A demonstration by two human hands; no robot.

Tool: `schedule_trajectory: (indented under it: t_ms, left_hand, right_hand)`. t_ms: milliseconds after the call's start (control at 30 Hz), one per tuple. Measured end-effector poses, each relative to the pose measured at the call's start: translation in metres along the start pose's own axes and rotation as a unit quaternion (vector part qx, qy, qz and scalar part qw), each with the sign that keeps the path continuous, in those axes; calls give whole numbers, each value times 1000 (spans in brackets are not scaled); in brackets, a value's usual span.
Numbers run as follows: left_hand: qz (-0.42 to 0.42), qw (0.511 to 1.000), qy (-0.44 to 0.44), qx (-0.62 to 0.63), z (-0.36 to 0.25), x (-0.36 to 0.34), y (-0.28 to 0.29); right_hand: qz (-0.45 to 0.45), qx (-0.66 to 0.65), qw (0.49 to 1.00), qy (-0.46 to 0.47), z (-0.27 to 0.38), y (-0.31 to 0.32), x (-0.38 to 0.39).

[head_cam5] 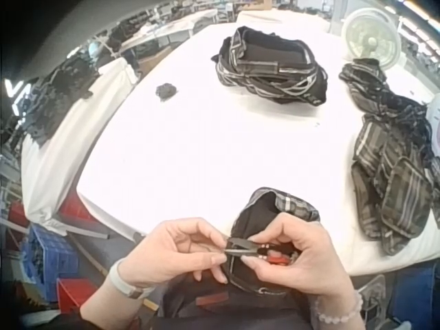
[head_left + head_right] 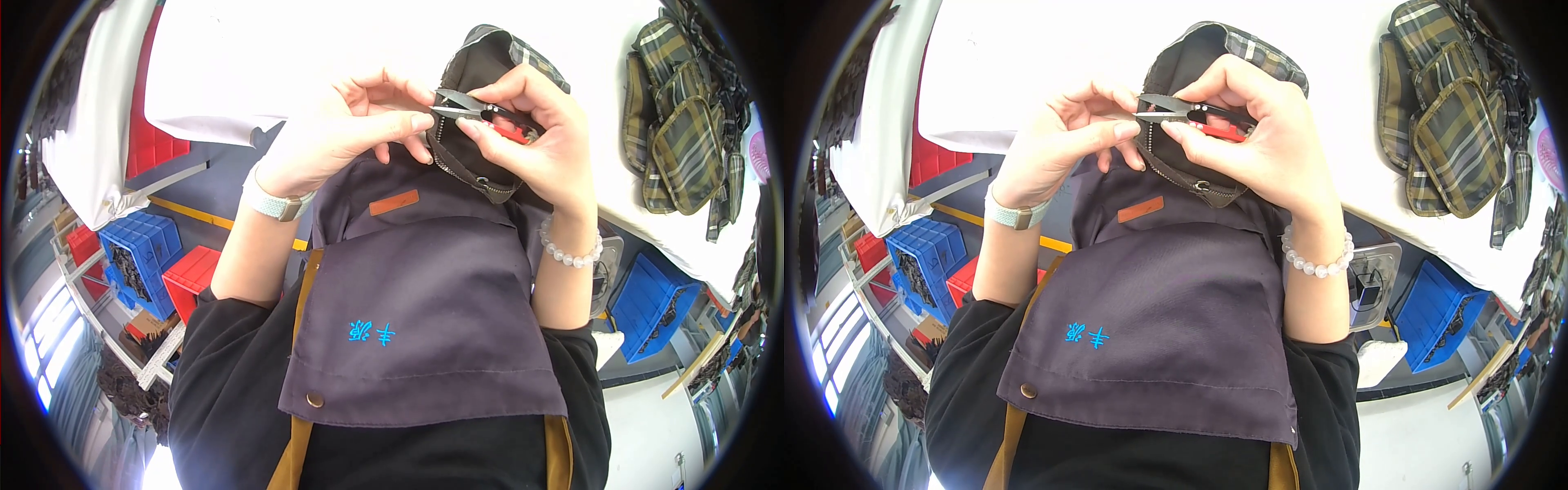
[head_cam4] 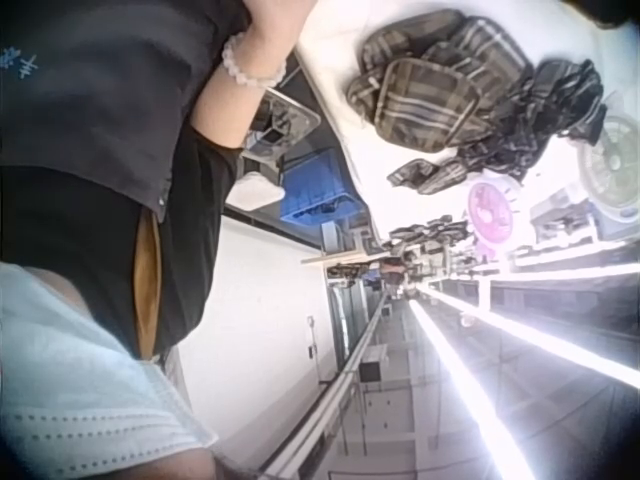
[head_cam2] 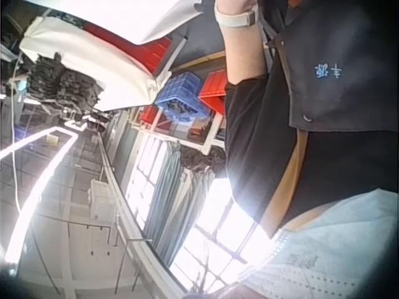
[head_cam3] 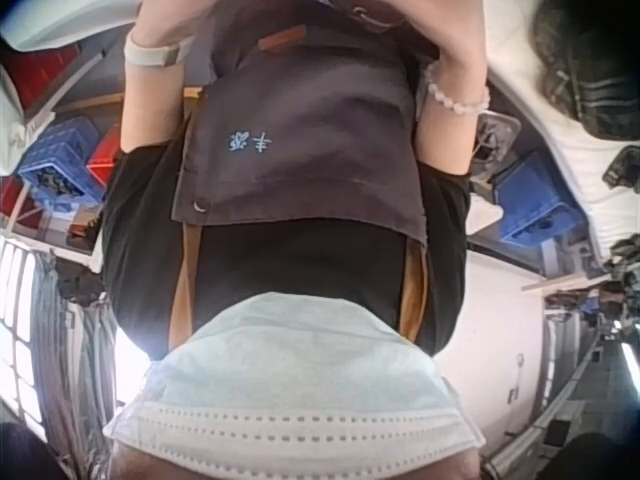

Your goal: Trimming loose threads from small fabric pouches using thread snips.

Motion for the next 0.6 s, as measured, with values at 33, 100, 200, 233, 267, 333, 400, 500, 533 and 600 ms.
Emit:
schedule_trajectory:
  t_ms: [33,100,200,233,267,333,400,500,533,600]
  left_hand:
    - [-1,1000,5,-1,0,0,0]
    - [-1,1000,10,-3,0,0,0]
    - [-4,1000,11,-2,0,0,0]
    - [-2,1000,10,-2,-1,0,-1]
    - [0,1000,9,-2,-2,0,-1]
    - [-4,1000,9,-2,-1,0,-1]
    - [-7,1000,9,-1,0,0,-1]
    - [-8,1000,3,3,-1,-1,-1]
    - [-8,1000,9,-5,1,0,0]
    - [-9,1000,16,-13,0,0,0]
  right_hand:
    - [1,-5,1000,-8,-1,0,0]
    - [1,-3,1000,-8,-2,0,0]
    - [7,-2,1000,-8,-5,1,-1]
    - [11,-2,1000,-9,-6,0,-1]
    - [12,-2,1000,-9,-6,0,-1]
    - [13,-4,1000,-24,-7,0,0]
    - [6,-9,1000,-25,-8,1,1]
    - [2,-7,1000,-5,-4,1,0]
    - [4,0,1000,16,0,0,0]
    - [4,5,1000,1,-3,0,0]
Point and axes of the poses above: each hand's wrist, its own x-axis away from the middle knuckle, its own y-axis out of the back of the hand, z = x × y, the point moved 10 cm from there along -x, towards the middle knuckle, and after that the axes turned 4 degrees about -y, right-handed, at the moved point
